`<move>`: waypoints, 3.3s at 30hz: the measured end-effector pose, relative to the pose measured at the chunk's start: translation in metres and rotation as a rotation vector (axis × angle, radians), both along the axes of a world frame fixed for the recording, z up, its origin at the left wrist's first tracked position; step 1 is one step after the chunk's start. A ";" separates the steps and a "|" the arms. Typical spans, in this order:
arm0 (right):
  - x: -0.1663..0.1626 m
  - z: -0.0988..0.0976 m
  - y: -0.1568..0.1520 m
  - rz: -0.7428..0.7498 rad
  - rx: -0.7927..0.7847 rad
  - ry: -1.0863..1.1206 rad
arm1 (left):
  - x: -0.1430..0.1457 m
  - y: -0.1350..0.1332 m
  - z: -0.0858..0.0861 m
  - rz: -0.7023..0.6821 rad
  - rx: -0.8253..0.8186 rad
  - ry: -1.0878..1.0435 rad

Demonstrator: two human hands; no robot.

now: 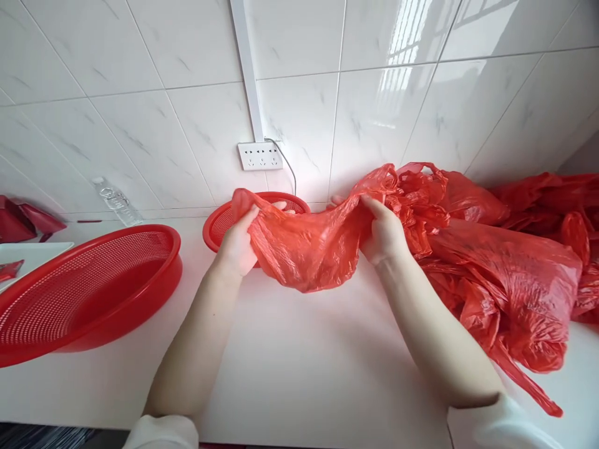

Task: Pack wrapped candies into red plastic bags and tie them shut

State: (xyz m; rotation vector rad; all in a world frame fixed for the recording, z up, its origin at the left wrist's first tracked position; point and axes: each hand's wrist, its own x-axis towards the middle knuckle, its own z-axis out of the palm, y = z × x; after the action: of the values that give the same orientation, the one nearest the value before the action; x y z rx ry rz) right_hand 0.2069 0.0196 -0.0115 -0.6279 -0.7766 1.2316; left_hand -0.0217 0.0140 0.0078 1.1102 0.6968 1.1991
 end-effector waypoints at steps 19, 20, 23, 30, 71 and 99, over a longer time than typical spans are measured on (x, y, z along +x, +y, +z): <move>-0.029 -0.017 -0.013 0.037 0.825 -1.044 | 0.015 -0.008 -0.030 -0.752 -0.146 0.090; -0.029 -0.015 -0.014 0.044 0.822 -1.062 | 0.017 -0.012 -0.028 -0.794 -0.046 0.208; -0.028 -0.014 -0.016 0.151 0.754 -1.122 | 0.024 -0.024 -0.026 -0.624 0.089 0.511; -0.017 -0.012 -0.014 0.423 0.509 -1.197 | 0.023 -0.029 -0.021 -0.635 -0.163 0.543; -0.023 -0.010 -0.027 0.434 0.412 -0.642 | 0.009 -0.031 -0.011 -0.155 0.510 0.544; -0.016 -0.022 -0.005 0.824 -0.120 0.015 | 0.021 -0.005 -0.035 -0.178 0.516 0.261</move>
State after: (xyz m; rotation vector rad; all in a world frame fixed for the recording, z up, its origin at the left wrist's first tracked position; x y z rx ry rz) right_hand 0.1908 0.0141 -0.0340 -0.3912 -0.9949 2.0412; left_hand -0.0011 0.0085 -0.0274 1.7447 0.4769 1.1188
